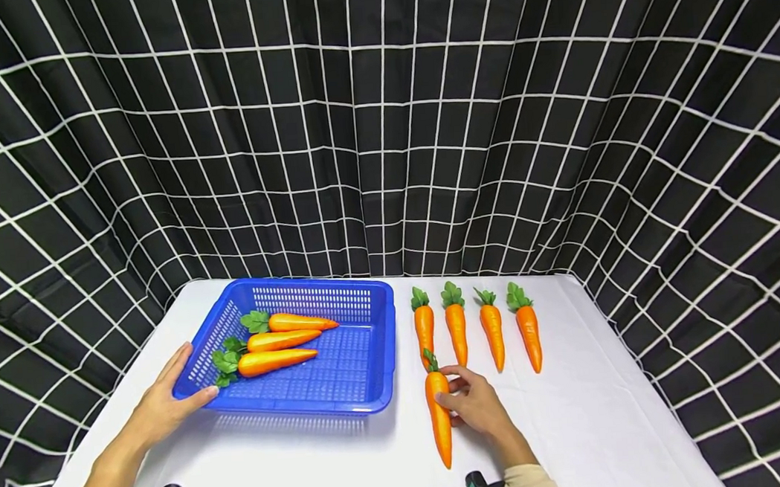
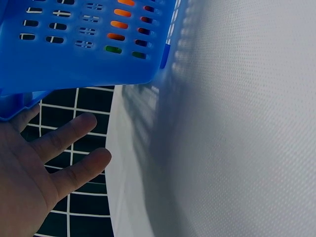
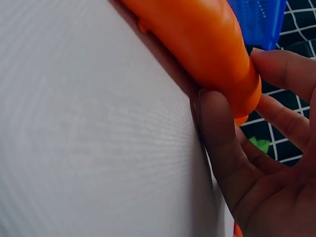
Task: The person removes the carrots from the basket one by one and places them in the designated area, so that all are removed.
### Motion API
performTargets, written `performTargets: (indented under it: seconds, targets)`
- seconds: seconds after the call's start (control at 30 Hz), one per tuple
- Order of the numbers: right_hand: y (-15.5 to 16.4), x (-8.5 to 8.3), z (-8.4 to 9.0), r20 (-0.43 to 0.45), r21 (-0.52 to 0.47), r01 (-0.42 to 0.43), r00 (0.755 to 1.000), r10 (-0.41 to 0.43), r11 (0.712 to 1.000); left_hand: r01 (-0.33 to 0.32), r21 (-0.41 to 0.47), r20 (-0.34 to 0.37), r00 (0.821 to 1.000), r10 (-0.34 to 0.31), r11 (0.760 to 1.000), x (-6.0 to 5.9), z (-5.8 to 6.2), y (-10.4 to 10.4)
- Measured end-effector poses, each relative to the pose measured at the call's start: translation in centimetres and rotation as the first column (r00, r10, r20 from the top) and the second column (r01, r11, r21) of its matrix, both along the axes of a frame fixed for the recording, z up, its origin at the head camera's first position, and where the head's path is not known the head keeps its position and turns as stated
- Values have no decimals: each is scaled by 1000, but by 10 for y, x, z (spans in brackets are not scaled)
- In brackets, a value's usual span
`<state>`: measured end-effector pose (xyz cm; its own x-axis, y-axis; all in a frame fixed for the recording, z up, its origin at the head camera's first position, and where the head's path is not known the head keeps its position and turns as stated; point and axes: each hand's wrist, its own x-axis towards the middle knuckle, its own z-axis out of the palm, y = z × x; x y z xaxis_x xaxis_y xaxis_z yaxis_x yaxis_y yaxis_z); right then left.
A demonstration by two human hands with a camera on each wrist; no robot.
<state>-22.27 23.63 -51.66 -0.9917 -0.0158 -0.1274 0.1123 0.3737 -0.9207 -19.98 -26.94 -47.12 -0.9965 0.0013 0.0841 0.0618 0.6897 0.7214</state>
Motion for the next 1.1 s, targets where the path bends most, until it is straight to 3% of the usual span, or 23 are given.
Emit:
performTargets:
  seconds: [0.7, 0.83, 1.1]
  targets:
    - [8, 3, 9, -30, 19, -9, 1000, 9, 1000, 3, -15, 10, 1000, -3, 1000, 1, 0, 0]
    - [12, 1, 19, -65, 42, -12, 998, 14, 999, 4, -11, 13, 1000, -4, 1000, 1, -1, -1]
    - [14, 0, 53, -216, 125, 9, 976, 19, 992, 11, 6, 12, 1000, -11, 1000, 0, 1, -2]
